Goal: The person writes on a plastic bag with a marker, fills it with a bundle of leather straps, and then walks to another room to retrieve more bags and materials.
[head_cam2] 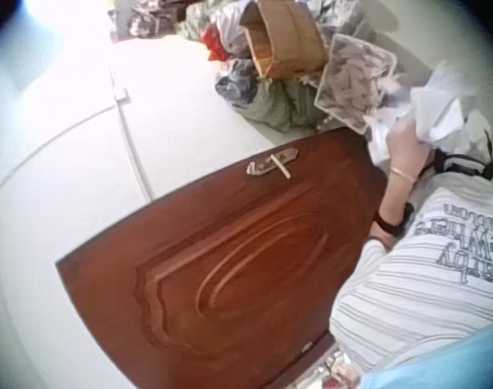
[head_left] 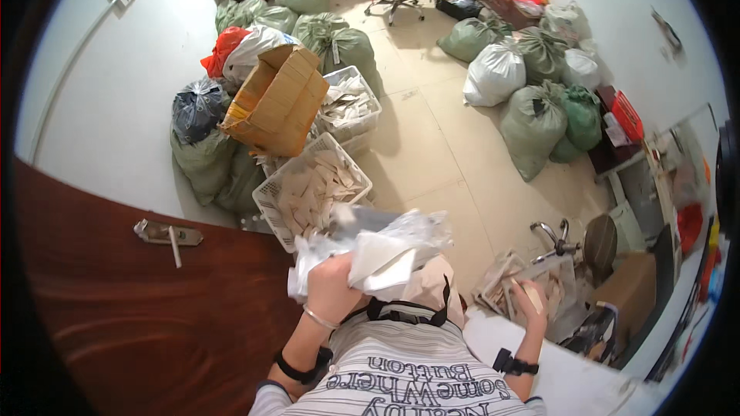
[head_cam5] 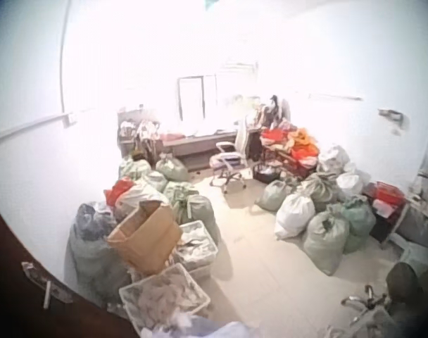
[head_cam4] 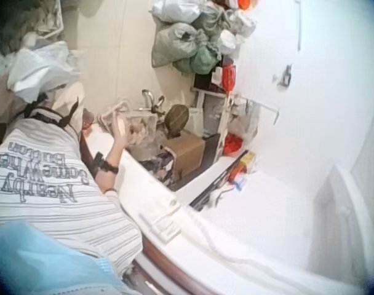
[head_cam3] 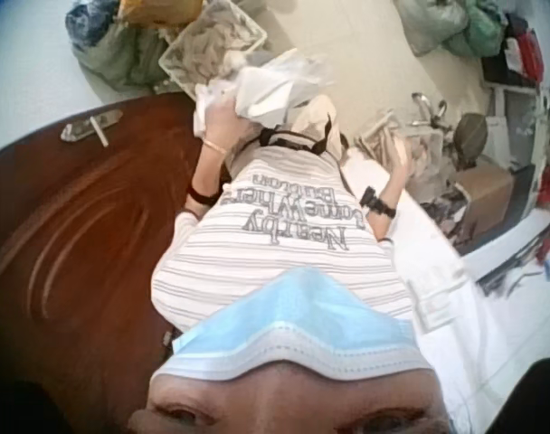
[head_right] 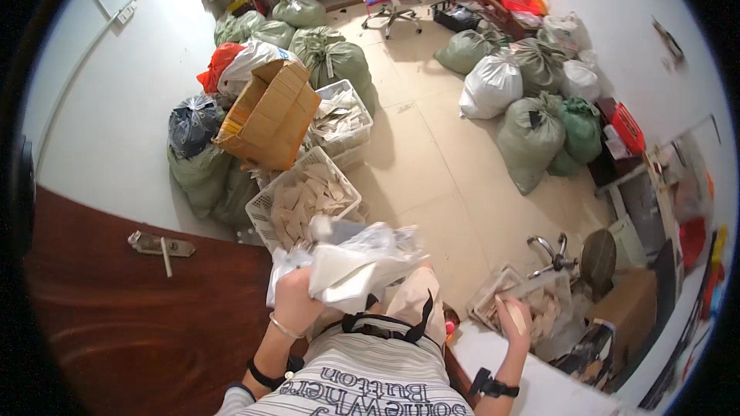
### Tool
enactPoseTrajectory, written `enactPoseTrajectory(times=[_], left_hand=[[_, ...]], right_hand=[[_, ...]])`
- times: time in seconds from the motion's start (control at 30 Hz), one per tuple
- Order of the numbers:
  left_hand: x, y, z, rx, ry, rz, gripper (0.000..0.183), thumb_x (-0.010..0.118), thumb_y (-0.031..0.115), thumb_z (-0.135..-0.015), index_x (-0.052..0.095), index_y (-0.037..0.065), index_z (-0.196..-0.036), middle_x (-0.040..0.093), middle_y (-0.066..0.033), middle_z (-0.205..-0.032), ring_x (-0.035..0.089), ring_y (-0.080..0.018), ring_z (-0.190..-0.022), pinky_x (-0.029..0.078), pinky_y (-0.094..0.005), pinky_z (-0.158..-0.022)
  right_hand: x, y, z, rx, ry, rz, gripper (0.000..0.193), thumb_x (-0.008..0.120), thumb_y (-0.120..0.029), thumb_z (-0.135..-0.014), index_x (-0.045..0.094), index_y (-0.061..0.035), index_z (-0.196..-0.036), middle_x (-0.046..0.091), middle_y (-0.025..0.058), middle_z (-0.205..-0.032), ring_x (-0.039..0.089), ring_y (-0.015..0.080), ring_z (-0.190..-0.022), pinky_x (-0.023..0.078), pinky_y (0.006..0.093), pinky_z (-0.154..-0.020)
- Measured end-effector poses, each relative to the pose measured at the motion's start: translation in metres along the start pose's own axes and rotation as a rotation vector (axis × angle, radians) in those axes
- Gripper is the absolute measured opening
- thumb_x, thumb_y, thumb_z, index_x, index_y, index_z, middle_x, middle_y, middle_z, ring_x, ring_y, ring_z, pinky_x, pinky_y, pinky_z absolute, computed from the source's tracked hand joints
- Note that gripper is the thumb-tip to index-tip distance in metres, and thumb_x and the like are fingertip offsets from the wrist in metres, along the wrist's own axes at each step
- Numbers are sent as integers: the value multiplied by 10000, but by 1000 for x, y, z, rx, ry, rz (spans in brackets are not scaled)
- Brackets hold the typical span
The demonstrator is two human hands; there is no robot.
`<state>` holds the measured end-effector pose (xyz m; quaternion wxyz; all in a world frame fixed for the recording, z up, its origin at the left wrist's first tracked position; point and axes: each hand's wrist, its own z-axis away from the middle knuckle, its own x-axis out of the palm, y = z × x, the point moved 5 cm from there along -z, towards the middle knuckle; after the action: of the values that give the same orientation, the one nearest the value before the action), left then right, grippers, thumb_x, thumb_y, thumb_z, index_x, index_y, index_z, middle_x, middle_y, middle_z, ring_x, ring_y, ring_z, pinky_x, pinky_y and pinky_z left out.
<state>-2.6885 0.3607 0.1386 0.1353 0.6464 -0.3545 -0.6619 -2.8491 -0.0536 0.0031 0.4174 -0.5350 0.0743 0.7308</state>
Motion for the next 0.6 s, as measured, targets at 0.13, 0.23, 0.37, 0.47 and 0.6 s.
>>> enactPoseTrajectory(times=[0.13, 0.23, 0.37, 0.47, 0.6], left_hand=[[43, -1, -153, 60, -50, 56, 337, 642, 57, -645, 659, 113, -977, 657, -115, -816, 618, -320, -752, 503, -400, -668], [74, 5, -261, 46, -38, 92, 325, 645, 49, -640, 660, 112, -959, 658, -103, -809, 622, -305, -754, 505, -394, -675], [88, 20, -391, -52, -26, 121, 348, 664, 49, -625, 644, 104, -969, 658, -94, -829, 626, -290, -765, 504, -388, -672], [94, 32, -479, -22, -5, 171, 350, 682, 57, -616, 620, 102, -958, 650, -80, -826, 625, -285, -766, 503, -385, -656], [96, 9, -607, 5, 27, 279, 375, 699, 39, -577, 588, 99, -931, 633, -66, -807, 624, -276, -788, 499, -378, -650]], right_hand=[[-23, 42, -117, 97, 10, 65, 348, 610, -363, -832, 671, -31, -919, 655, 208, -900, 620, 371, -879, 481, 432, -759], [-67, 30, -242, 54, 9, 198, 333, 614, -334, -841, 664, -10, -900, 654, 199, -847, 627, 331, -815, 478, 402, -732], [-149, -146, -394, -144, 5, 147, 349, 598, -335, -882, 644, 11, -899, 639, 177, -773, 609, 270, -714, 462, 376, -677], [-186, -244, -515, -419, 67, 219, 278, 599, -267, -891, 628, 8, -915, 570, 123, -669, 517, 211, -619, 424, 345, -617], [-209, -400, -650, -448, -69, 59, 238, 609, -217, -888, 623, 20, -907, 528, 38, -654, 439, 98, -607, 379, 271, -564]])
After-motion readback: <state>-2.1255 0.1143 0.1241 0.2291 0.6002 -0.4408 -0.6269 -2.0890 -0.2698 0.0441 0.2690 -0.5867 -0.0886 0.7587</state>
